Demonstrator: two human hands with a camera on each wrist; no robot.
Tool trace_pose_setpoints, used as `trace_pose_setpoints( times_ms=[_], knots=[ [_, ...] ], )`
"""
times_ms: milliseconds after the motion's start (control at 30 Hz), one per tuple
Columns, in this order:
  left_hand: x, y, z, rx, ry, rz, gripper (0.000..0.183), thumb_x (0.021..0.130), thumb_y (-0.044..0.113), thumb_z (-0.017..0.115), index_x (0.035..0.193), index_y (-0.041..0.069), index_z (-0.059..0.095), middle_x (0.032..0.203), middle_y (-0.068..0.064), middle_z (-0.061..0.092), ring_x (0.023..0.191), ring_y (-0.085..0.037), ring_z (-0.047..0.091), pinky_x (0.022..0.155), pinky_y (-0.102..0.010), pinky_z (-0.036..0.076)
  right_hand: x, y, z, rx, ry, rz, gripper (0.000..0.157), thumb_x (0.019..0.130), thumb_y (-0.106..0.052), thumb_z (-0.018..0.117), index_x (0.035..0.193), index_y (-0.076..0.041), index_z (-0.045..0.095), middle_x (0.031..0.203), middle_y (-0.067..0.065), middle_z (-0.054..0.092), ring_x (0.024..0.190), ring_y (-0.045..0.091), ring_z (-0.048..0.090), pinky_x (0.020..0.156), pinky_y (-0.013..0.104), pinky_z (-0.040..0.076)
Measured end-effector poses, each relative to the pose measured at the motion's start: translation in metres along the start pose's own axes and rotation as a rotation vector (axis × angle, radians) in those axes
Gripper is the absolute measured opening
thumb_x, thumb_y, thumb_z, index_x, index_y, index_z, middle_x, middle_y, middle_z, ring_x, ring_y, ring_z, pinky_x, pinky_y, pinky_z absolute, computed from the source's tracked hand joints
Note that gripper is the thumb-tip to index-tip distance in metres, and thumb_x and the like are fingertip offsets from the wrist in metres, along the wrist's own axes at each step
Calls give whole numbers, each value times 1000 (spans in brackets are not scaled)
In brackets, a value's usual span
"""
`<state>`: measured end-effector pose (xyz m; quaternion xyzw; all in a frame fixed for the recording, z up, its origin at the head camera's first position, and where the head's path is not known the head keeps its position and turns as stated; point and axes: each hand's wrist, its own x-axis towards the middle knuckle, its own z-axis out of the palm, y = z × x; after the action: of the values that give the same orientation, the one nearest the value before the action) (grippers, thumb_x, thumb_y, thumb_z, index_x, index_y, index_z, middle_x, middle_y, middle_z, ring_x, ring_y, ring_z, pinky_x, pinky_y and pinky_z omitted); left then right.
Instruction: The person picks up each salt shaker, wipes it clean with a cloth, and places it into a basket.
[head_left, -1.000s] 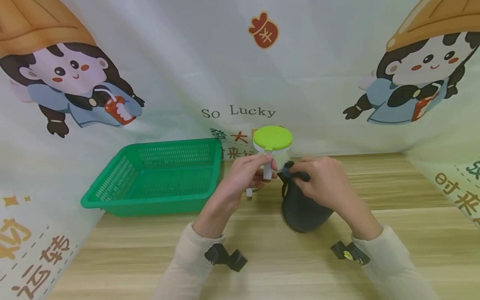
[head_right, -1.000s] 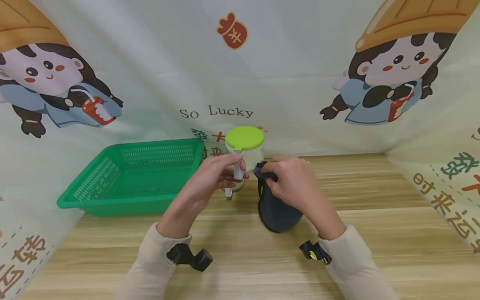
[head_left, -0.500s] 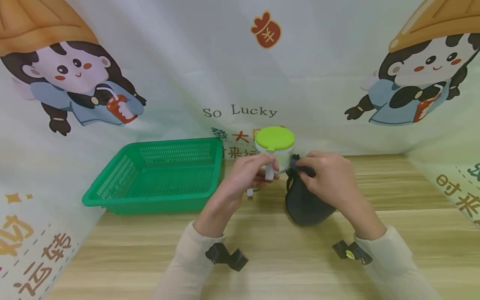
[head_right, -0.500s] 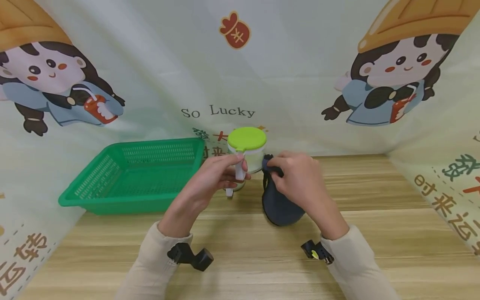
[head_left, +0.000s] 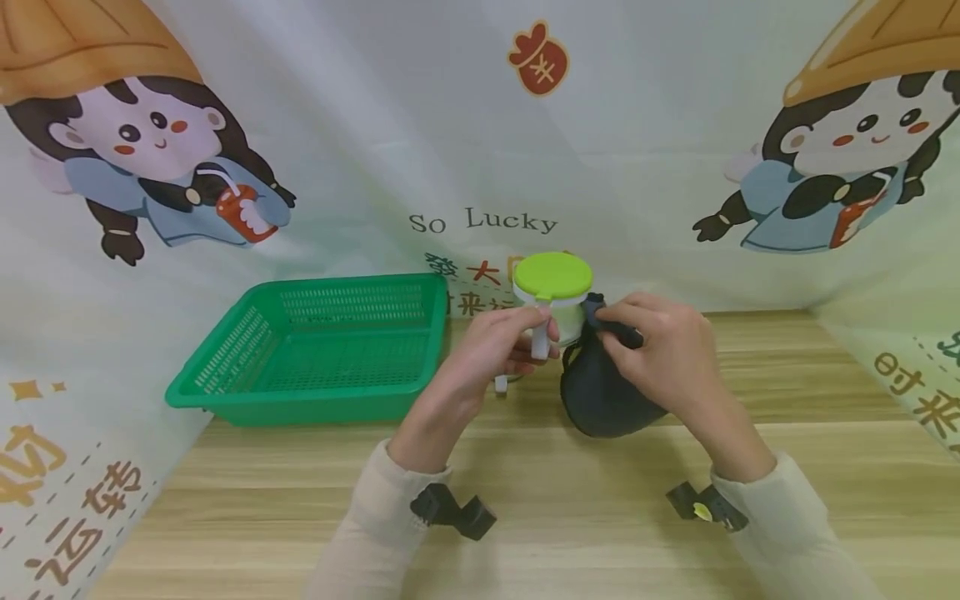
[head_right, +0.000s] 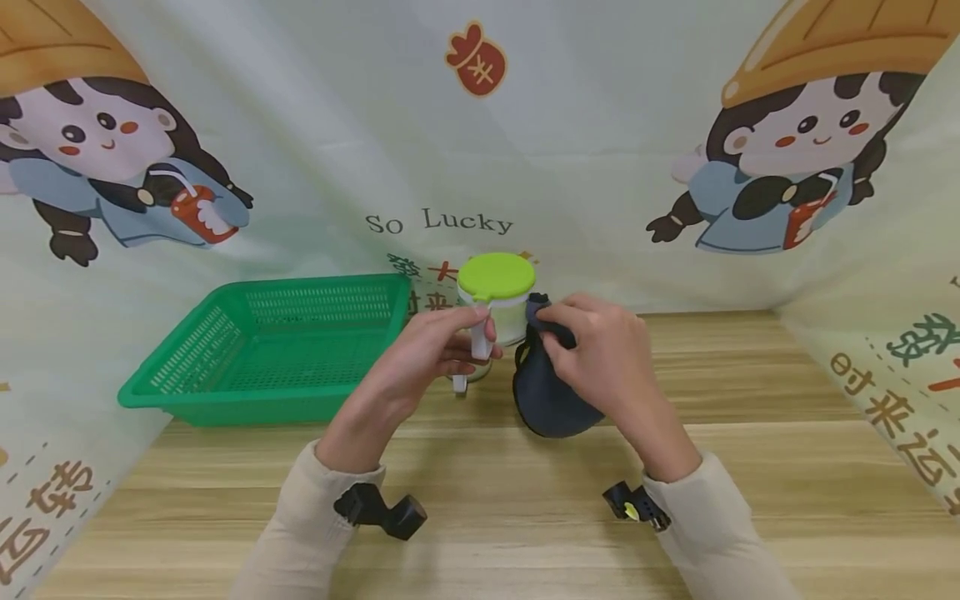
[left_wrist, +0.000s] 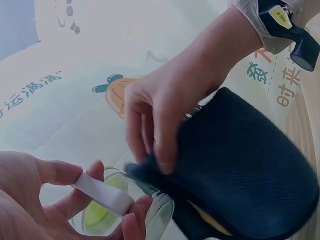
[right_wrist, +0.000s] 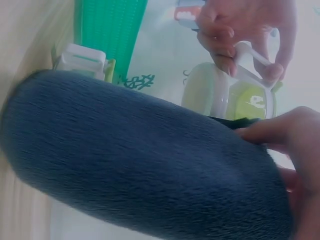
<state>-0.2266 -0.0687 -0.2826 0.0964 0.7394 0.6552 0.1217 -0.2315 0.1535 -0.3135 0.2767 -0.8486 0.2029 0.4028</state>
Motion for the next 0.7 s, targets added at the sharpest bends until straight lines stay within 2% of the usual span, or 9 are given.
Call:
trace_pose_setpoints(
  times_ms=[167,233,300,467,533,600,700],
  knots=[
    [0,1,1,7,7,-1,32,106,39,55,90,14,69,92,-4,73,86,-16,68,74,-28,52,-1,-2,0,-52,-243,34,17,80,-9,82,96,-14,83,96,4,79,77,26,74,58,43,54],
    [0,1,1,9,9,-1,32,106,39,56,90,14,69,92,-4,74,86,-16,68,74,-28,52,-1,-2,1,-58,-287,33,17,80,-9,82,96,-15,83,97,3,79,75,26,73,56,42,52],
    [1,1,1,10,9,2,32,106,39,56,90,14,69,92,-4,74,85,-16,68,74,-28,52,-1,-1,2,-59,-258,26,18,79,-8,82,95,-14,83,96,3,79,74,26,73,55,42,52],
    [1,-1,0,4,19,6,32,105,39,56,89,14,70,90,-3,74,85,-16,69,73,-28,53,-1,2,3,-21,-20,-8,18,77,-4,84,94,-9,82,92,6,79,71,26,74,54,41,51],
    [2,-1,1,4,19,4,33,105,40,57,88,15,70,90,-3,74,85,-15,69,73,-27,53,-1,2,3,-1,45,-5,18,78,-3,84,95,-8,82,91,7,79,70,26,74,53,39,50],
    [1,-1,1,4,20,2,33,105,40,57,88,15,71,90,-3,74,86,-15,69,73,-27,53,-1,2,3,2,57,9,18,79,-3,84,96,-8,82,92,7,79,69,26,73,52,39,49],
    [0,-1,1,3,25,5,33,105,40,57,88,15,70,92,-3,74,87,-15,70,73,-27,53,-1,-1,3,-27,-41,28,18,79,-5,85,97,-10,82,93,6,79,73,27,73,55,42,52]
  ],
)
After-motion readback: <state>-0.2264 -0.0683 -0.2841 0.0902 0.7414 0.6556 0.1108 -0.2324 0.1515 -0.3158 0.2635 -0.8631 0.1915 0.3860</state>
